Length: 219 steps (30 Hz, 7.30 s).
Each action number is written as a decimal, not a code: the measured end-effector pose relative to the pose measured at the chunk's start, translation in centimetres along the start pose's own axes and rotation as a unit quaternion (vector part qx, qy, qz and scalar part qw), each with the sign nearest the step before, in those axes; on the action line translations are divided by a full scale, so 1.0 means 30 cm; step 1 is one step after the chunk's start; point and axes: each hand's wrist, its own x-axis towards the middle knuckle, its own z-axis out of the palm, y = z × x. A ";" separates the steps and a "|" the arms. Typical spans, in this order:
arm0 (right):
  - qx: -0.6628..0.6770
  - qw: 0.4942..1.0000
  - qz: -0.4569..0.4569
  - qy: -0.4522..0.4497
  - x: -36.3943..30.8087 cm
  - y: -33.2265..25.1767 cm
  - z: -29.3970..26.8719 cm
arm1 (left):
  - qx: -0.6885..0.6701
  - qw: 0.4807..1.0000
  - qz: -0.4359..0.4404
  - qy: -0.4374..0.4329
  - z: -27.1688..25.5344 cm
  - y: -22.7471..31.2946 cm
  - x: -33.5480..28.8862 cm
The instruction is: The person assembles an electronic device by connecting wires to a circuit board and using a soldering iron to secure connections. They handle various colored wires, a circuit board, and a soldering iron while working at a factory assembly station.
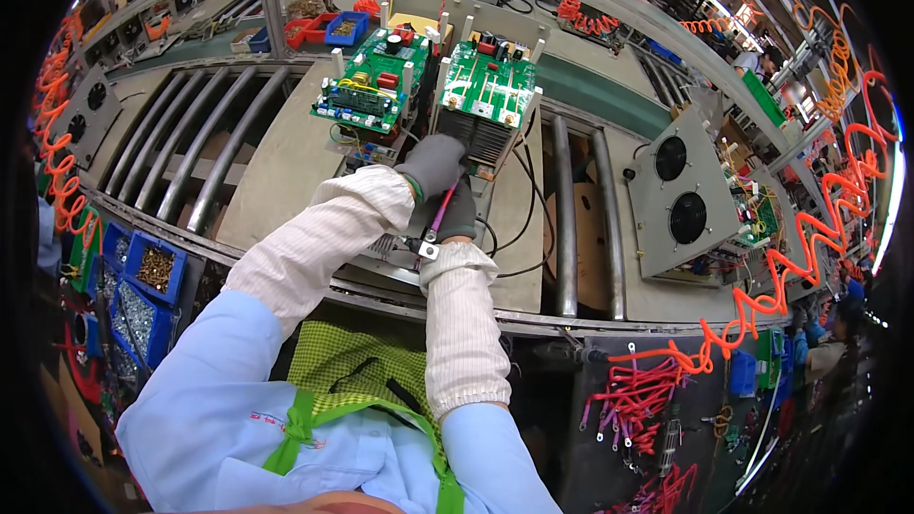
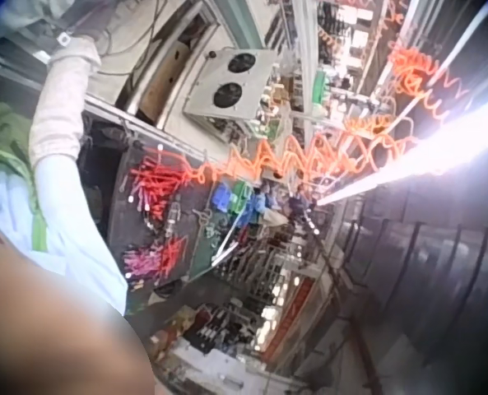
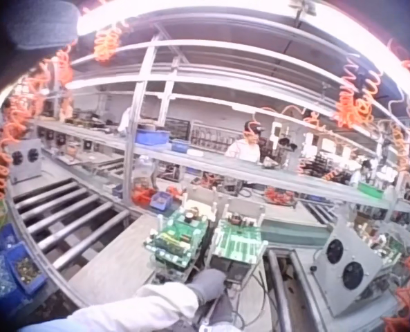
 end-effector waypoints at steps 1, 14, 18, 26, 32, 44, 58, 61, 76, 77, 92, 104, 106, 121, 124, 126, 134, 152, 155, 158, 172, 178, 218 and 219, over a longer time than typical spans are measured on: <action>0.030 0.999 -0.013 0.013 -0.001 0.023 0.004 | 0.002 1.000 -0.001 -0.004 -0.001 0.003 -0.001; 0.002 1.000 -0.006 -0.012 -0.011 -0.020 -0.053 | 0.042 0.998 0.053 -0.015 0.007 0.013 0.003; 0.020 0.999 -0.044 -0.005 -0.011 -0.077 -0.065 | 0.038 0.997 0.070 -0.014 -0.001 -0.008 0.004; 0.166 0.986 0.027 -0.003 0.003 0.040 -0.014 | -0.009 0.994 0.105 -0.022 -0.008 -0.020 0.015; -0.049 0.996 -0.024 -0.068 0.034 0.066 -0.012 | 0.019 0.995 0.097 -0.007 0.004 -0.035 0.010; -0.055 0.998 0.012 -0.034 0.014 -0.071 -0.078 | 0.028 0.999 0.037 -0.027 0.018 -0.014 0.025; 0.281 0.958 -0.047 -0.042 0.040 0.013 -0.035 | -0.118 0.968 0.183 0.127 -0.260 0.091 -0.236; 0.749 0.575 0.323 -0.065 0.090 0.061 -0.043 | -0.292 0.932 0.193 -0.092 -0.247 0.134 -0.508; 0.759 0.559 0.331 -0.042 0.078 -0.025 -0.025 | -0.058 0.992 -0.116 0.005 0.323 -0.060 -0.540; 0.743 0.579 0.335 -0.040 0.071 -0.036 -0.014 | -0.135 0.973 -0.185 0.013 0.381 -0.087 -0.482; 0.440 0.879 0.168 -0.074 0.071 0.077 -0.046 | -0.291 0.913 -0.239 0.155 0.149 0.109 -0.264; 0.622 0.693 0.362 0.037 0.034 -0.143 -0.101 | -0.740 0.620 -0.257 0.031 0.121 0.029 -0.221; 0.597 0.726 0.339 0.042 0.034 -0.137 -0.112 | -0.753 0.592 -0.284 0.036 0.124 0.046 -0.215; -0.079 0.990 -0.029 0.118 -0.028 -0.279 -0.256 | -0.706 0.654 -0.257 -0.089 0.199 -0.020 -0.181; -0.158 0.959 -0.226 0.062 0.031 -0.221 -0.292 | -0.708 0.635 -0.289 -0.111 0.086 0.027 -0.213; -0.200 0.953 -0.225 0.018 0.053 -0.220 -0.316 | -0.670 0.700 -0.230 -0.097 0.148 0.010 -0.197; -0.283 0.940 -0.189 -0.027 0.071 -0.210 -0.299 | -0.657 0.679 -0.312 -0.098 0.037 0.048 -0.223; -0.160 0.973 -0.156 -0.066 -0.029 -0.014 -0.460 | -0.693 0.654 -0.302 -0.021 0.156 0.025 -0.181; -0.185 0.973 -0.117 -0.074 -0.029 0.044 -0.413 | -0.716 0.633 -0.291 -0.037 0.141 0.034 -0.179; -0.220 0.971 -0.073 -0.057 -0.012 0.048 -0.357 | -0.738 0.603 -0.299 -0.034 0.145 0.020 -0.175; -0.147 0.988 0.041 -0.022 0.315 0.343 -0.225 | -0.625 0.704 -0.337 0.008 0.128 0.041 -0.212; -0.126 0.991 0.006 -0.035 0.310 0.356 -0.231 | -0.710 0.643 -0.285 0.027 0.135 0.045 -0.203; -0.299 0.933 -0.188 -0.067 0.119 -0.217 -0.274 | -0.388 0.920 -0.040 0.033 0.250 -0.012 -0.193; -0.298 0.934 -0.188 -0.063 0.121 -0.224 -0.272 | -0.426 0.903 -0.048 0.036 0.256 -0.011 -0.190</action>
